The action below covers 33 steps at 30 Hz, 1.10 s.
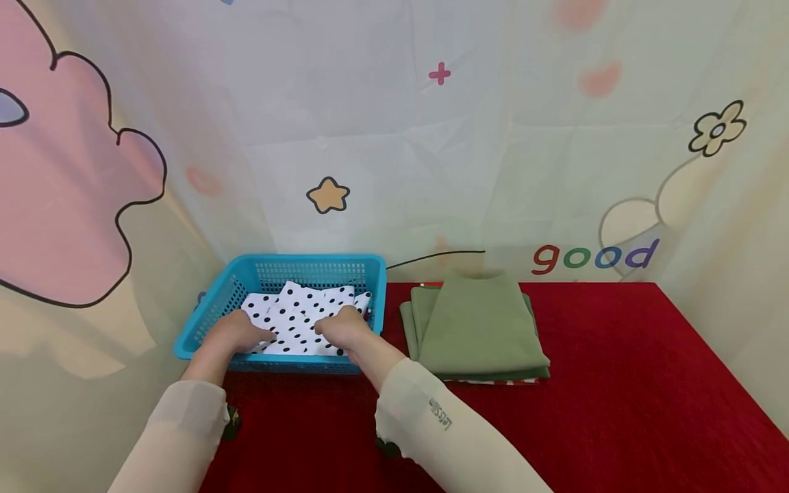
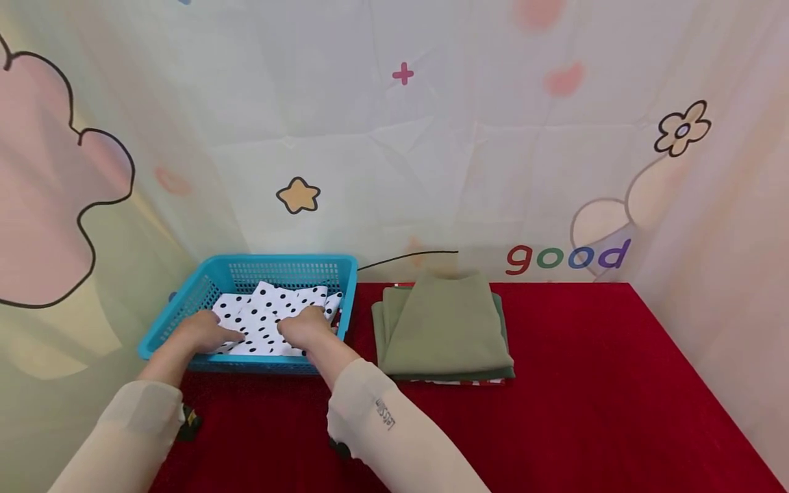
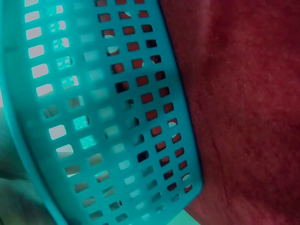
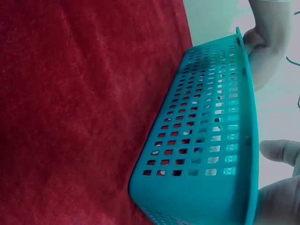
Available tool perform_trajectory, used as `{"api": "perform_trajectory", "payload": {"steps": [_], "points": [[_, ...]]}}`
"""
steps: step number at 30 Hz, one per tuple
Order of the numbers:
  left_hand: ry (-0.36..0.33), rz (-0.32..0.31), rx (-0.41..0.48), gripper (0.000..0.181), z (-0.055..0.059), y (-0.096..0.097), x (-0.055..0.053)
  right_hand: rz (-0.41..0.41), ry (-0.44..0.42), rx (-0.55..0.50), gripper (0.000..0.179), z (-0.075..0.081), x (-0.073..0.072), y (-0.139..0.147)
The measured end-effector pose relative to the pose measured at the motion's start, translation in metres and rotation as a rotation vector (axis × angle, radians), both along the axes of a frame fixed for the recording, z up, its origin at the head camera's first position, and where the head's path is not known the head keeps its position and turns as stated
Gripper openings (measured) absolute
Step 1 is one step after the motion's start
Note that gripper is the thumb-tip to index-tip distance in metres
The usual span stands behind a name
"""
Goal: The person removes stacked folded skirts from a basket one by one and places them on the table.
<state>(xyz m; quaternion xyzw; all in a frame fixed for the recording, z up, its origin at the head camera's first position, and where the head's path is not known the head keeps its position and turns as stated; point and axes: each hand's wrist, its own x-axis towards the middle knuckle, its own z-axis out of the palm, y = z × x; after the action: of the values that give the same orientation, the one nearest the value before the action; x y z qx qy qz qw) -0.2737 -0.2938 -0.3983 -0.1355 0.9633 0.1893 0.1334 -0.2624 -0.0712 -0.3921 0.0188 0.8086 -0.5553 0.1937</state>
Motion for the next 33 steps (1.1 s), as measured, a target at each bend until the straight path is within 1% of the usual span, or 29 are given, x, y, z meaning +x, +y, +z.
{"api": "perform_trajectory", "payload": {"steps": [3,7,11,12,14,16,19,20,23,25,27,30,33], "points": [[0.008,0.022,-0.006,0.071,0.0000,0.0003,0.0003,0.003,0.012,0.022,0.054,0.0005,0.0006,0.0004],[0.007,0.022,-0.026,0.071,-0.0014,-0.0012,0.0010,0.011,0.040,0.040,0.054,-0.0004,0.0026,-0.0003],[-0.016,0.010,-0.038,0.069,-0.0027,-0.0037,0.0016,0.024,0.075,0.053,0.055,-0.0033,0.0041,-0.0018],[-0.016,0.006,-0.038,0.068,-0.0030,-0.0045,0.0016,0.026,0.089,0.054,0.052,-0.0040,0.0043,-0.0020],[-0.016,-0.015,-0.039,0.066,-0.0031,-0.0056,0.0014,0.018,0.114,0.054,0.052,-0.0050,0.0050,-0.0022],[-0.007,-0.035,-0.037,0.066,-0.0031,-0.0062,0.0006,0.007,0.144,0.059,0.055,-0.0051,0.0057,-0.0022],[0.008,-0.067,-0.050,0.064,-0.0035,-0.0072,-0.0005,-0.018,0.161,0.083,0.070,-0.0040,0.0062,-0.0022],[0.016,-0.068,-0.051,0.063,-0.0039,-0.0079,-0.0003,-0.021,0.162,0.092,0.072,-0.0037,0.0061,-0.0020],[0.046,-0.057,-0.061,0.060,-0.0049,-0.0090,0.0007,-0.017,0.125,0.072,0.075,-0.0044,0.0032,-0.0004],[0.062,-0.036,-0.061,0.059,-0.0053,-0.0085,0.0018,-0.002,0.083,0.038,0.071,-0.0052,0.0004,0.0010],[0.078,-0.011,-0.061,0.059,-0.0054,-0.0072,0.0027,0.012,0.040,-0.002,0.071,-0.0069,-0.0022,0.0020],[0.086,0.022,-0.064,0.059,-0.0065,-0.0056,0.0027,0.019,-0.002,-0.045,0.077,-0.0081,-0.0036,0.0025],[0.079,0.057,-0.054,0.062,-0.0083,-0.0051,0.0010,0.012,-0.004,-0.077,0.084,-0.0093,-0.0033,0.0033]]}}
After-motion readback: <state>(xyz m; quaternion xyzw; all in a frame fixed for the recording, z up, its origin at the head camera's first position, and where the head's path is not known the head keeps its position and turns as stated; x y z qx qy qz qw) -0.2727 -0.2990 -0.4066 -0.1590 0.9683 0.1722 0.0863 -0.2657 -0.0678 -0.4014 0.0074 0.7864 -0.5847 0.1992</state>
